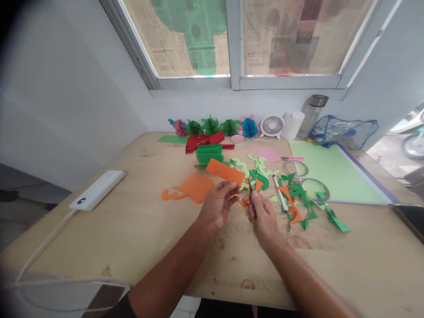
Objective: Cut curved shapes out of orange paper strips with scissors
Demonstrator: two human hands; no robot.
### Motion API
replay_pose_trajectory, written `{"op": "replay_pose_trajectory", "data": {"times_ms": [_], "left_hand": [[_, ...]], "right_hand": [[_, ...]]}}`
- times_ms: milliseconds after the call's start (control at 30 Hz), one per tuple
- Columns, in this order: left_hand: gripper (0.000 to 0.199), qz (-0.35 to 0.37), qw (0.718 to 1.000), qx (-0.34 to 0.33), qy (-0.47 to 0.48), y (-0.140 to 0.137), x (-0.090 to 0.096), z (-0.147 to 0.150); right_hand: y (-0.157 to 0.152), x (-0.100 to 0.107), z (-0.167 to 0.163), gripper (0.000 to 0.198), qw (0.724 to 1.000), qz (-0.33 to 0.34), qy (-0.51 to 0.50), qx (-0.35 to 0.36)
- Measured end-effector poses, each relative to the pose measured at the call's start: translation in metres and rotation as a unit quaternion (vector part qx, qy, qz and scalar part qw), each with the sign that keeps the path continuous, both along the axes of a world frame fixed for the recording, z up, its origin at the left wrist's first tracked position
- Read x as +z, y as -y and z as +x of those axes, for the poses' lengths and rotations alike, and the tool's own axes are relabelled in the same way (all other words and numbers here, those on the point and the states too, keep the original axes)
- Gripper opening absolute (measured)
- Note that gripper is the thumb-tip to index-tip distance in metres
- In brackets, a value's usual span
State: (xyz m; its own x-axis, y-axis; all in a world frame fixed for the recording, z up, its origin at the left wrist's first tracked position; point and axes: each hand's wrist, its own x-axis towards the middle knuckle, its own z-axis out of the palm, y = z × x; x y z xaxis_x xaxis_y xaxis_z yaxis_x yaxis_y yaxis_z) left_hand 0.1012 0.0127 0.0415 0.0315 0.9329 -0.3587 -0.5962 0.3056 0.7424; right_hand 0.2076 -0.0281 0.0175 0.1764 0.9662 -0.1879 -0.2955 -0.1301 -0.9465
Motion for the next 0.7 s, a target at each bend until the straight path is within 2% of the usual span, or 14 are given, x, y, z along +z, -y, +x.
{"op": "replay_pose_trajectory", "data": {"times_ms": [200,400,700], "left_hand": [[0.027,-0.01,0.997,0.064,0.029,-0.002,-0.004,0.023],[0.031,-0.026,0.995,0.048,0.078,-0.001,-0.004,0.036],[0.037,-0.031,0.997,0.036,0.067,0.006,-0.005,0.042]], "right_hand": [[0.001,-0.004,-0.005,0.046,1.0,0.002,-0.03,0.002],[-0.001,-0.012,-0.005,0.046,0.998,-0.003,-0.061,0.005],[-0.003,-0.011,-0.008,0.05,0.999,0.011,-0.049,-0.021]]}}
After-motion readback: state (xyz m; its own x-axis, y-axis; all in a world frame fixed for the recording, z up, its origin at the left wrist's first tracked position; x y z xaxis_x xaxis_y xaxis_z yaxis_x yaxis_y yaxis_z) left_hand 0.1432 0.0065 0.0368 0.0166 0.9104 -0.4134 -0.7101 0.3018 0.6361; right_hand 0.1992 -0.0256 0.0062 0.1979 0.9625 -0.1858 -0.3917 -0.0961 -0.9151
